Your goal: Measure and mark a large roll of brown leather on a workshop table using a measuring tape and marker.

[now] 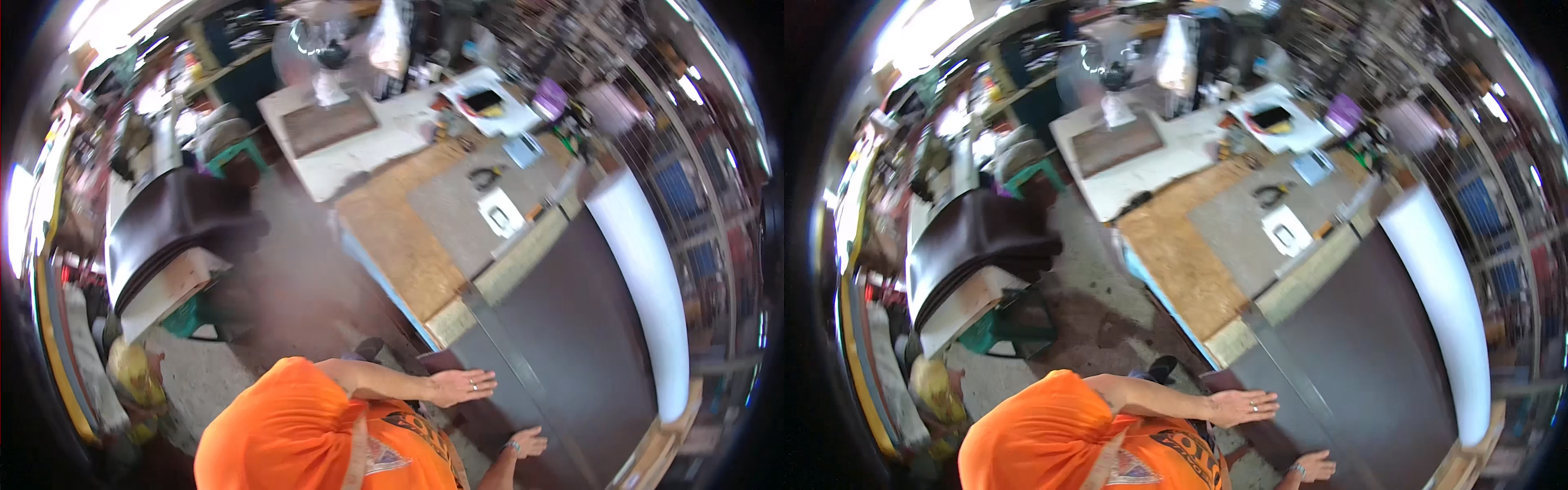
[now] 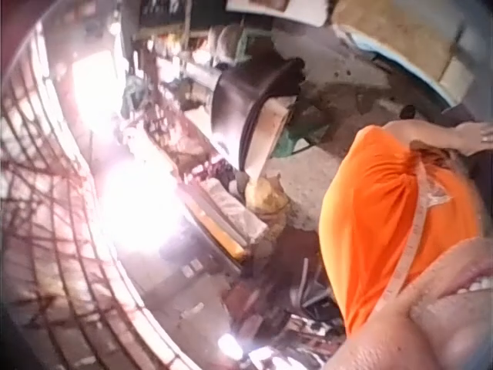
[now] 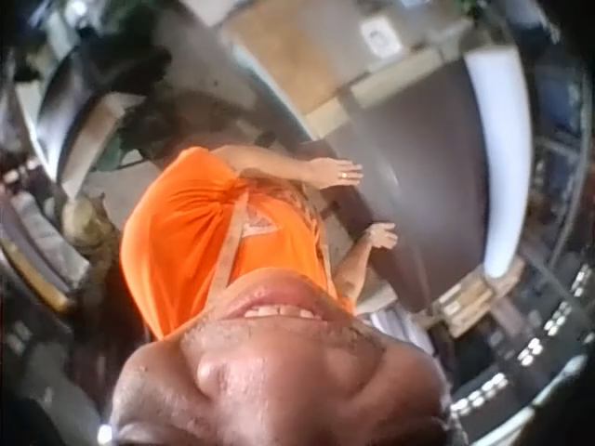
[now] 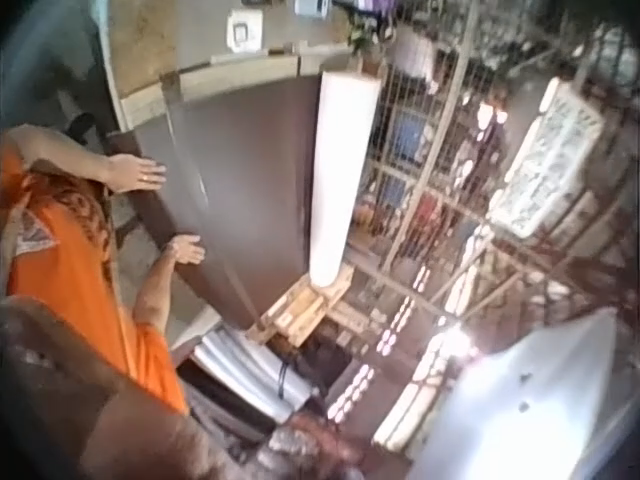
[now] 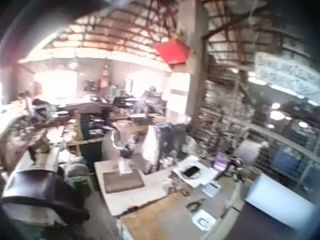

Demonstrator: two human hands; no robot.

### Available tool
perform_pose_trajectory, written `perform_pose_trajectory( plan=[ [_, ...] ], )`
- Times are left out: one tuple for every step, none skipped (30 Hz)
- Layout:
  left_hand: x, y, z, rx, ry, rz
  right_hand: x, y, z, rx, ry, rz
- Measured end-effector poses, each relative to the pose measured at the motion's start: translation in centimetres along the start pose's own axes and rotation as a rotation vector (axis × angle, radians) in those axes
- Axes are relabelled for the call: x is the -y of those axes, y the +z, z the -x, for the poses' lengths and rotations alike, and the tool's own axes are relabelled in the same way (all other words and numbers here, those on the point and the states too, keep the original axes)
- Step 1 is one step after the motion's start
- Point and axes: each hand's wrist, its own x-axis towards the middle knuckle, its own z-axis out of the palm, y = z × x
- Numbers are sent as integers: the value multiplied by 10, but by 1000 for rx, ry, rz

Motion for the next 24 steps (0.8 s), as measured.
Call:
perform_pose_trajectory(
  plan=[
    [2,-4,-3,-152,-5,-46,2,-7,3,-79,-305,104],
    [2,-9,-4,-240,-31,-3,8,-13,3,-138,-230,83],
    [5,-11,-12,126,-153,158,8,-18,6,-371,-370,103],
    [3,-12,-8,-103,-31,8,9,-22,7,-276,-240,141],
    [4,-13,-13,21,-24,13,10,-24,6,78,-91,2],
    [2,-13,-15,78,-64,-15,11,-26,9,84,0,-157],
    [0,-12,-17,81,-83,38,9,-28,8,128,43,-228],
    [-2,-11,-18,76,-79,9,8,-29,8,181,62,-358],
    [-4,-12,-18,54,-67,59,6,-32,7,194,92,-338],
    [-7,-11,-20,30,-63,82,3,-33,6,220,97,-375],
    [-7,-13,-18,46,-86,52,2,-36,6,261,81,-408],
    [-9,-14,-19,74,-94,56,-2,-37,4,246,70,-425],
    [-11,-16,-17,88,-96,63,-5,-40,4,280,28,-342],
    [-14,-19,-16,98,-134,42,-9,-42,3,280,-15,-290],
    [-16,-24,-14,104,-170,85,-12,-45,4,326,-41,-291],
    [-19,-28,-11,116,-200,132,-17,-48,6,298,-69,-354],
    [-23,-33,-8,84,-257,176,-20,-50,9,307,-111,-389],
    [-27,-37,-4,131,-274,169,-24,-52,13,355,-104,-365],
    [-31,-41,0,109,-340,195,-27,-53,16,315,-192,-408],
    [-35,-44,2,89,-426,215,-30,-53,19,280,-285,-464],
    [-40,-46,4,-100,-414,201,-31,-54,22,284,-316,-469],
    [-43,-48,5,-100,-423,195,-34,-54,23,275,-318,-467],
    [-45,-50,4,-208,-525,244,-34,-54,23,290,-335,-462],
    [-45,-53,0,-272,-662,318,-35,-55,22,247,-372,-483]
  ],
)
